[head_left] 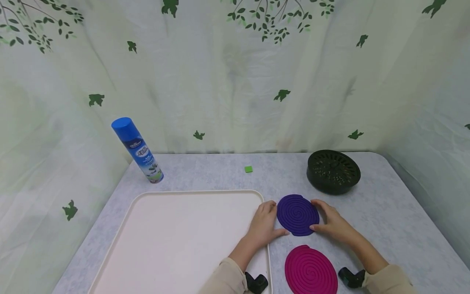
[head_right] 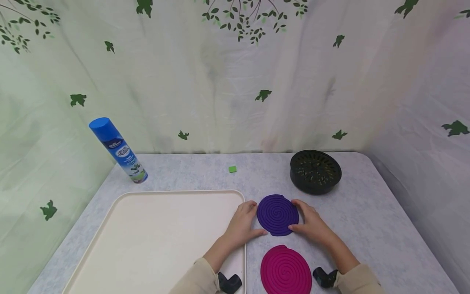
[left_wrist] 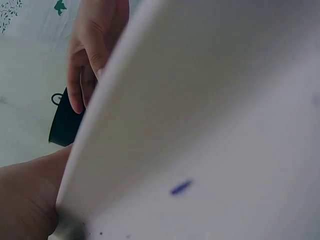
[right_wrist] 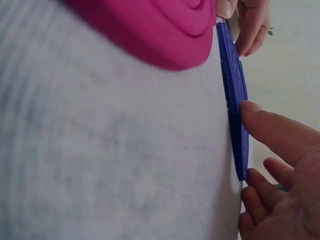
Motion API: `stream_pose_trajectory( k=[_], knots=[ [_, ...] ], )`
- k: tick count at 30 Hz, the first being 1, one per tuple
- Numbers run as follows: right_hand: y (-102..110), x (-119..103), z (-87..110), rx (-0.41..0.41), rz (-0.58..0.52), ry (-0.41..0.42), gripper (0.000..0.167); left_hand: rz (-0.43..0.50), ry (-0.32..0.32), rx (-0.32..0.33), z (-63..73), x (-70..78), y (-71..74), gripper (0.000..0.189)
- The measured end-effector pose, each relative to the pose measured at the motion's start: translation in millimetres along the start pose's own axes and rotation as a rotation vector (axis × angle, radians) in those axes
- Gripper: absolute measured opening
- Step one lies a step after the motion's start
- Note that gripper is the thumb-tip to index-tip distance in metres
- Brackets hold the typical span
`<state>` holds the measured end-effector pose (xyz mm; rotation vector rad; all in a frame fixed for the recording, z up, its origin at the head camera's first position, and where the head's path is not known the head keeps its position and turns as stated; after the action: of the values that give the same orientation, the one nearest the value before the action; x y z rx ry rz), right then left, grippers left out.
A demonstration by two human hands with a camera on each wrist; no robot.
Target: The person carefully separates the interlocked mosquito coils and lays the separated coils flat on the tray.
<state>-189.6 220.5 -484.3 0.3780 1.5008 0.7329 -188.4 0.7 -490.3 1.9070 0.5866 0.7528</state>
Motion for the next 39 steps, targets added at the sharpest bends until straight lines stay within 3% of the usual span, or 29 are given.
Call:
stream_pose_trajectory(
  k=[6,12,18,23,28,34,37,39],
  knots=[
    [-0.5,-1.8,0.4,0.013,-0.123,0.010,0.066,0.033,0.037,0.029,-0.8,1.3,0.7,0.073],
    [-0.5,-1.8,-0.6,0.020,-0.363,-0.001,0.056,0.070,0.067,0.062,-0.2,1.4,-0.1,0.077],
    [4.4,-12.1,3.6,0.092,-0.377,0.000,0.053,0.128,0.034,0.072,-0.2,2.6,5.1,0.077],
    [14.9,-29.5,10.0,0.122,-0.342,0.017,0.050,0.350,0.018,0.084,-0.5,5.0,28.3,0.074],
    [24.2,-54.9,16.4,0.144,-0.395,0.077,0.049,0.574,0.014,0.196,0.8,8.3,64.0,0.057],
    [22.8,-94.0,25.7,0.184,-0.522,0.227,0.048,0.865,0.102,0.416,10.5,8.8,100.4,0.030],
    [16.5,-108.3,29.5,0.205,-0.562,0.283,0.046,0.998,0.163,0.470,17.9,5.9,114.0,0.023],
    [11.1,-114.8,31.2,0.216,-0.590,0.294,0.045,1.036,0.189,0.477,22.6,5.3,124.2,0.021]
  ],
)
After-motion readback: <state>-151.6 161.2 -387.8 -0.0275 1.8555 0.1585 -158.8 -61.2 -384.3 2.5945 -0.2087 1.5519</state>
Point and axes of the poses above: each hand's wrist, its own z-axis away from the middle knuckle, its own y-axis out of the back of the hand, x = y × z, the point moved 3 cm from there along -z, towards the middle knuckle, and after that the axes turned 11 degrees about -y, right-handed, at the moved point
